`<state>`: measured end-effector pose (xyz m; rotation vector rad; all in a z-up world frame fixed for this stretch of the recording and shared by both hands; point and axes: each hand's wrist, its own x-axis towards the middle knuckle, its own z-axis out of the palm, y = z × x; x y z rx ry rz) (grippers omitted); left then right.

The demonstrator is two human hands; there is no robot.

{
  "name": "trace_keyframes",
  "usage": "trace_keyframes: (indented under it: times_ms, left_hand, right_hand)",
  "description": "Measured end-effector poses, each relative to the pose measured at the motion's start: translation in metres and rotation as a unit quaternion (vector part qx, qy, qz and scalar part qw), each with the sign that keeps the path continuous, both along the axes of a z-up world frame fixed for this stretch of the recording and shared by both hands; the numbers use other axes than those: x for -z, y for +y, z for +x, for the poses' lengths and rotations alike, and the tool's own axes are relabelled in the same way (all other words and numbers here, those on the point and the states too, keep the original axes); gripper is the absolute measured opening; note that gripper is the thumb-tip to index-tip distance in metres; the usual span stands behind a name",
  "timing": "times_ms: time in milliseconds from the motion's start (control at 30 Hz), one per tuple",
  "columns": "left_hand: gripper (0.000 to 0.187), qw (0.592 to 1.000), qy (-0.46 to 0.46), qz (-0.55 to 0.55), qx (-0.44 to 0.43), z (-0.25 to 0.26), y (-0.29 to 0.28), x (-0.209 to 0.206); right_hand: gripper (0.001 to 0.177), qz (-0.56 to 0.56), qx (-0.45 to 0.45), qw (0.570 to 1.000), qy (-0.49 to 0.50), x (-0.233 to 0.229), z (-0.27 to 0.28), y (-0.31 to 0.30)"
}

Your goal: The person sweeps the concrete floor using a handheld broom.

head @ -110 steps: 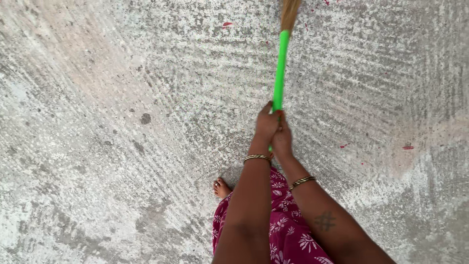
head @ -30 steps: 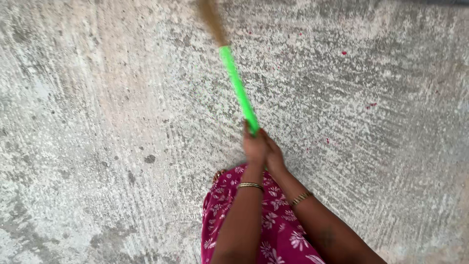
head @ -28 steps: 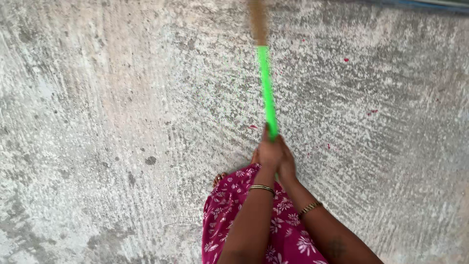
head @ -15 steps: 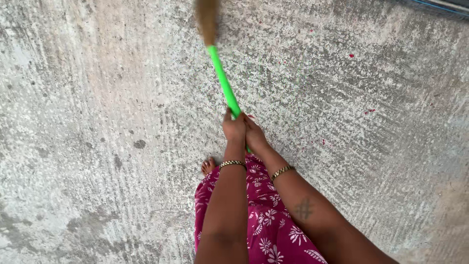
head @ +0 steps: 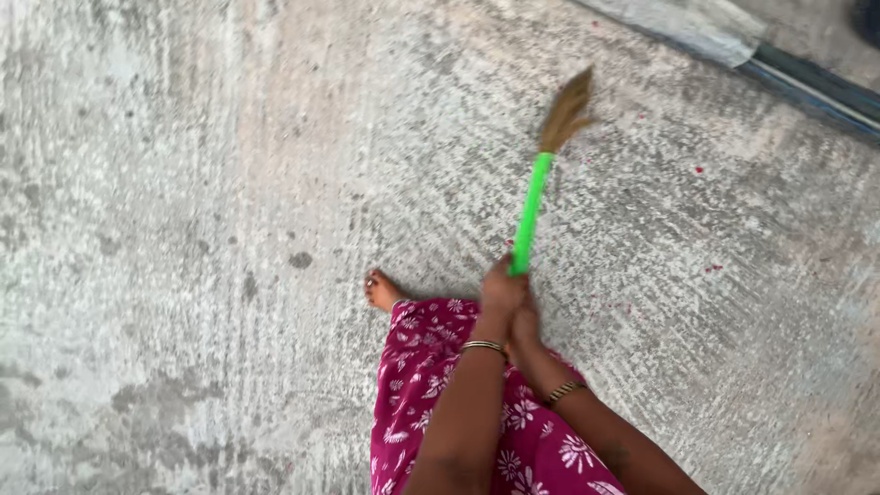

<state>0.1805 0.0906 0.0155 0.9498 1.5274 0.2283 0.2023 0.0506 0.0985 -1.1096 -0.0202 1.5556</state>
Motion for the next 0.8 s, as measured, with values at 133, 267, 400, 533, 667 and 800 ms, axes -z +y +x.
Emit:
trace_keyframes:
  times_ms: [133,267,400,533,667,800]
  left_hand:
    - [0.072,0.993,0.094,-0.010,-0.066,-0.145,0.031,0.023]
    - [0.066,0.969,0.128,0.037,-0.209,-0.213,0.107,-0.024]
    - [0.072,0.958,-0.052,-0.057,-0.277,-0.191,0.166,-0.090]
    - [0.066,1.000,0.001,0.001,-0.026,-0.161,0.147,-0.104]
    - [0.060,0.997,0.004,-0.049,0.064,-0.188,0.095,-0.077]
    - [0.062,0.980,0.082,-0.170,-0.063,-0.295,0.067,-0.054]
  right_hand:
    - [0.045,-0.183,-0.266,0.900,-0.294,0.036,-0.098,0.041]
    - [0.052,-0.181,-0.290,0.924,-0.173,0.015,-0.152,0.119]
    - [0.056,-0.102,-0.127,0.983,-0.079,-0.019,-0.153,0.159]
    - [0.060,-0.226,-0.029,0.973,-0.040,-0.051,-0.140,0.128]
    - [0.050,-0.255,-0.050,0.959,-0.110,-0.041,-0.170,0.078]
    - [0.051,-0.362,-0.272,0.888,-0.082,-0.043,-0.254,0.072]
